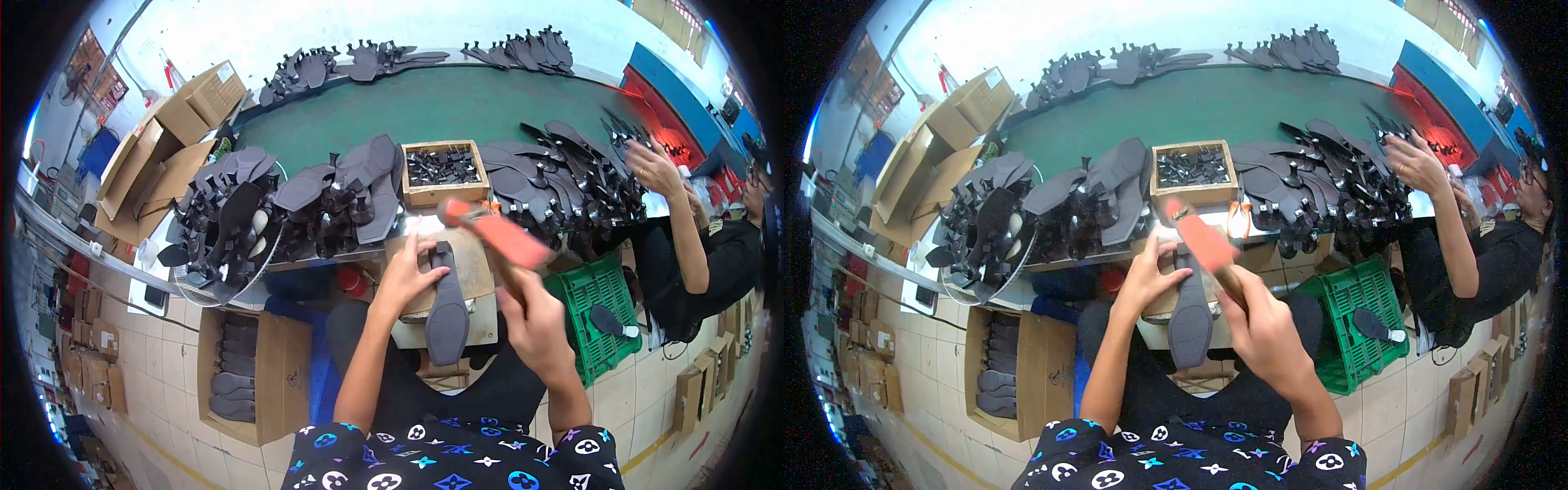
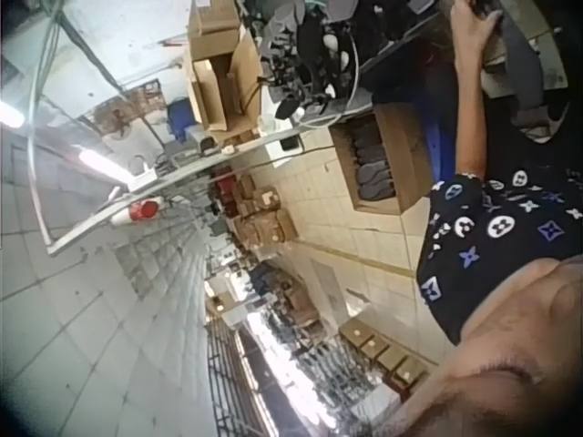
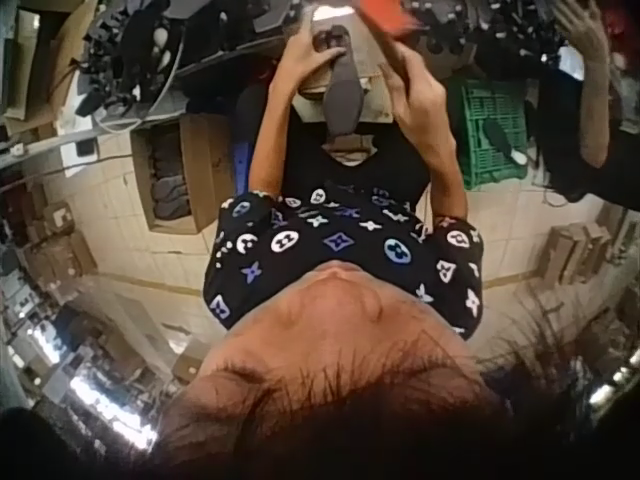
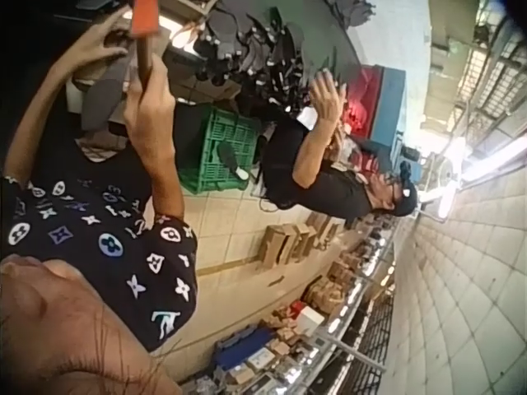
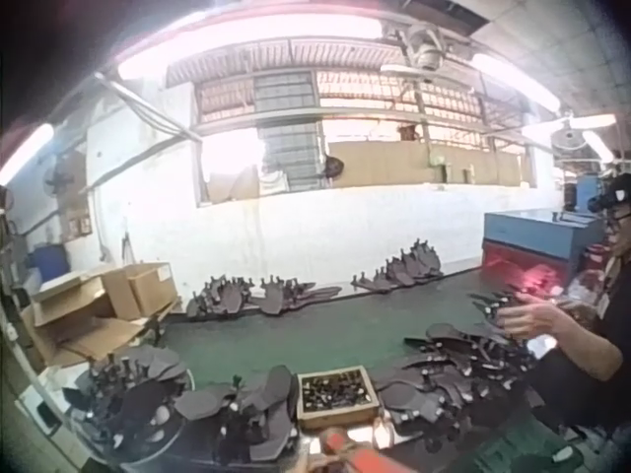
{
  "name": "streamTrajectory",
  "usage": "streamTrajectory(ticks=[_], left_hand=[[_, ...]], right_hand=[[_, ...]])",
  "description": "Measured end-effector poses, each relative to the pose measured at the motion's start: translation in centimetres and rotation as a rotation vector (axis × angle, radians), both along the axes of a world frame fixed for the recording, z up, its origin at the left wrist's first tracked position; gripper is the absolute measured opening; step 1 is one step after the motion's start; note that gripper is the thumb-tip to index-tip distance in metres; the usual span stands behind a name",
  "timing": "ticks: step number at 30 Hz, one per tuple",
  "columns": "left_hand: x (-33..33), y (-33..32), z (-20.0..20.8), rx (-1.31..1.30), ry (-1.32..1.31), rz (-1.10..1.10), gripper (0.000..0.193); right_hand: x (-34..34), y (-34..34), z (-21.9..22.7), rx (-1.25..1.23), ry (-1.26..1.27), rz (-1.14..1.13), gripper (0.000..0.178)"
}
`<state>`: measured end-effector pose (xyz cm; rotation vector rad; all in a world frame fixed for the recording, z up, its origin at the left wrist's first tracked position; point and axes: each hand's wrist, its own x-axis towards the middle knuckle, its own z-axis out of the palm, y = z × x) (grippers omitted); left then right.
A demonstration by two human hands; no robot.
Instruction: Assembling shoe components by hammering a buckle and strap onto a sole.
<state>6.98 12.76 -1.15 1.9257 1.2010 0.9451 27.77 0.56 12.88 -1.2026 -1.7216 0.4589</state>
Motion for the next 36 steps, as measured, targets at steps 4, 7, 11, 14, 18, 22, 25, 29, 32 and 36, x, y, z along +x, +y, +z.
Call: streamTrajectory(ticks=[4, 7, 11, 14, 18, 22, 25, 29, 32, 36], left_hand=[[-0.1, 0.3, 1.2, 0.095, 0.138, -0.032, 0.103], [0.4, 0.4, 1.1, 0.108, 0.104, -0.047, 0.101], [-1.0, 0.5, -0.4, 0.053, 0.094, -0.051, 0.093], [-0.4, 0.4, 1.0, 0.069, 0.115, -0.041, 0.070], [-0.2, 1.0, 1.1, 0.301, 0.305, -0.046, 0.061], [0.2, 0.0, 1.3, 0.299, 0.367, -0.043, 0.044], [0.6, -2.8, 1.4, 0.334, -0.046, -0.181, 0.028], [0.6, -10.5, 8.9, 0.007, -0.106, -0.449, 0.022], [0.3, -13.2, 11.4, -0.245, -0.276, -0.440, 0.020], [0.1, -14.8, 12.4, -0.447, -0.463, -0.327, 0.018]], right_hand=[[0.6, -2.3, -0.8, 0.087, -0.004, 0.042, 0.026], [1.0, 1.5, -6.0, -0.380, -0.439, 0.054, 0.027], [0.3, 0.7, 0.6, -0.018, -0.175, 0.081, 0.029], [1.0, -0.6, 0.2, 0.133, -0.001, 0.095, 0.019], [1.9, 1.9, -4.5, -0.293, -0.348, 0.079, 0.018], [2.0, 1.0, -1.3, -0.086, -0.207, 0.059, 0.017], [2.2, 2.2, -2.2, -0.059, -0.206, 0.014, 0.026], [2.3, 4.8, -4.5, 0.045, -0.437, 0.040, 0.039], [1.9, 6.5, -7.9, 0.028, -0.533, 0.083, 0.038], [0.4, 5.0, -8.0, -0.003, -0.416, 0.240, 0.036]])
